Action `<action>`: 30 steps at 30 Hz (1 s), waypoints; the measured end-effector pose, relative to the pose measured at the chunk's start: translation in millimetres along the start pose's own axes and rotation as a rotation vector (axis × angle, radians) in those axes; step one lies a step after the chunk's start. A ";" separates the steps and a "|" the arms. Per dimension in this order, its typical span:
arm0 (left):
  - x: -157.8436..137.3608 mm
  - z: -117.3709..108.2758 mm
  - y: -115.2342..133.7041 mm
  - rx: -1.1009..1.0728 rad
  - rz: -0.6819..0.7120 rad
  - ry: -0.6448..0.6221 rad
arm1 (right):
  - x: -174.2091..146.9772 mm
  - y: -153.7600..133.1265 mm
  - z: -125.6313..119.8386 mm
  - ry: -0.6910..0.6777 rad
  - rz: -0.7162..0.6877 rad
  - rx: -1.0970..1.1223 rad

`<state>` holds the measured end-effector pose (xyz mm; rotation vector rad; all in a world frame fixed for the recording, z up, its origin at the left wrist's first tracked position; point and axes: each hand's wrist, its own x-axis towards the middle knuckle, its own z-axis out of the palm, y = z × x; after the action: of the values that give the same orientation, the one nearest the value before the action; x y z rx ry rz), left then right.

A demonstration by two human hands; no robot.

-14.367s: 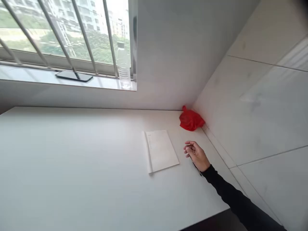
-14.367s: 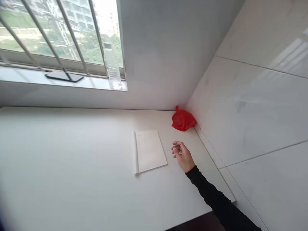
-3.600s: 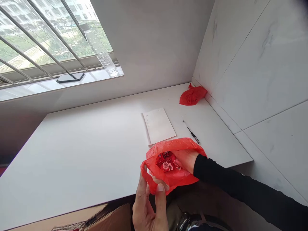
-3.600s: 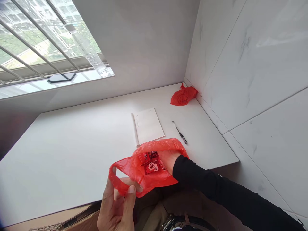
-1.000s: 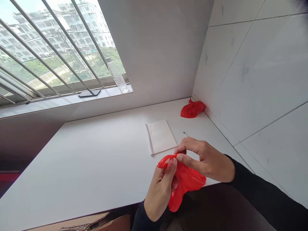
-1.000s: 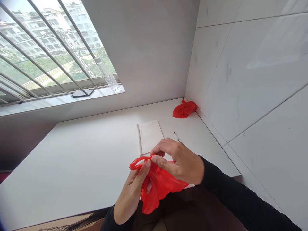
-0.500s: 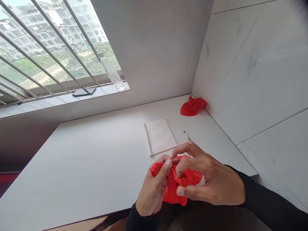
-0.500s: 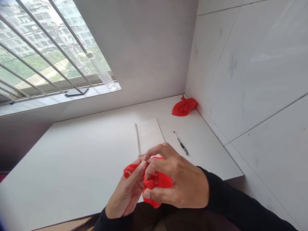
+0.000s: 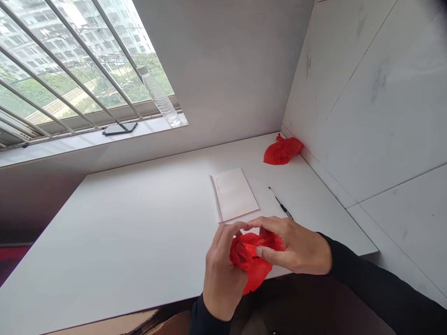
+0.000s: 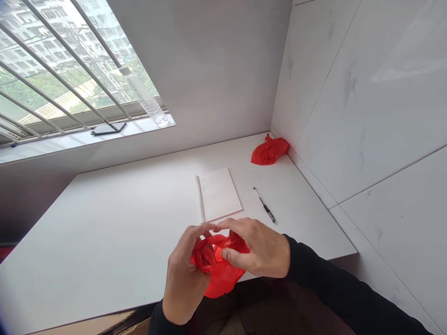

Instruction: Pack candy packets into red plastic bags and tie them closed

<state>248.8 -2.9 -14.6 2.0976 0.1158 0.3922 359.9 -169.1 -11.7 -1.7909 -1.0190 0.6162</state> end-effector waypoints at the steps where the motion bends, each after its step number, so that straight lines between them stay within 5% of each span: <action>1: -1.0 3.1 -3.1 0.066 0.076 0.051 | -0.2 0.9 1.3 -0.033 0.028 0.074; 6: -3.5 8.9 -7.3 0.160 0.248 0.139 | 6.4 8.6 8.3 -0.075 0.092 0.315; 12: -14.5 1.4 -13.8 0.306 0.241 -0.040 | 2.7 0.9 4.8 0.092 0.032 0.209; 15: -36.6 -4.3 -33.0 0.401 0.219 -0.016 | -12.5 13.1 -5.5 0.201 0.081 0.052; 18: -66.2 -9.2 -59.9 0.470 0.117 0.095 | -30.6 39.3 -12.7 0.249 0.225 -0.065; 24: -88.7 6.4 -61.2 0.100 -0.495 0.300 | -38.5 57.2 5.3 0.282 0.229 0.098; 27: -79.5 31.8 -45.6 0.007 -0.443 0.406 | -29.4 53.7 25.1 0.278 0.186 0.159; 30: -72.8 63.9 -49.2 0.049 -0.368 0.343 | -23.0 62.4 53.0 0.289 0.102 0.093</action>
<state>204.3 -45.9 -103.9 1.9848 0.7068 0.5226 330.3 -175.3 -91.2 -1.7950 -0.6966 0.4427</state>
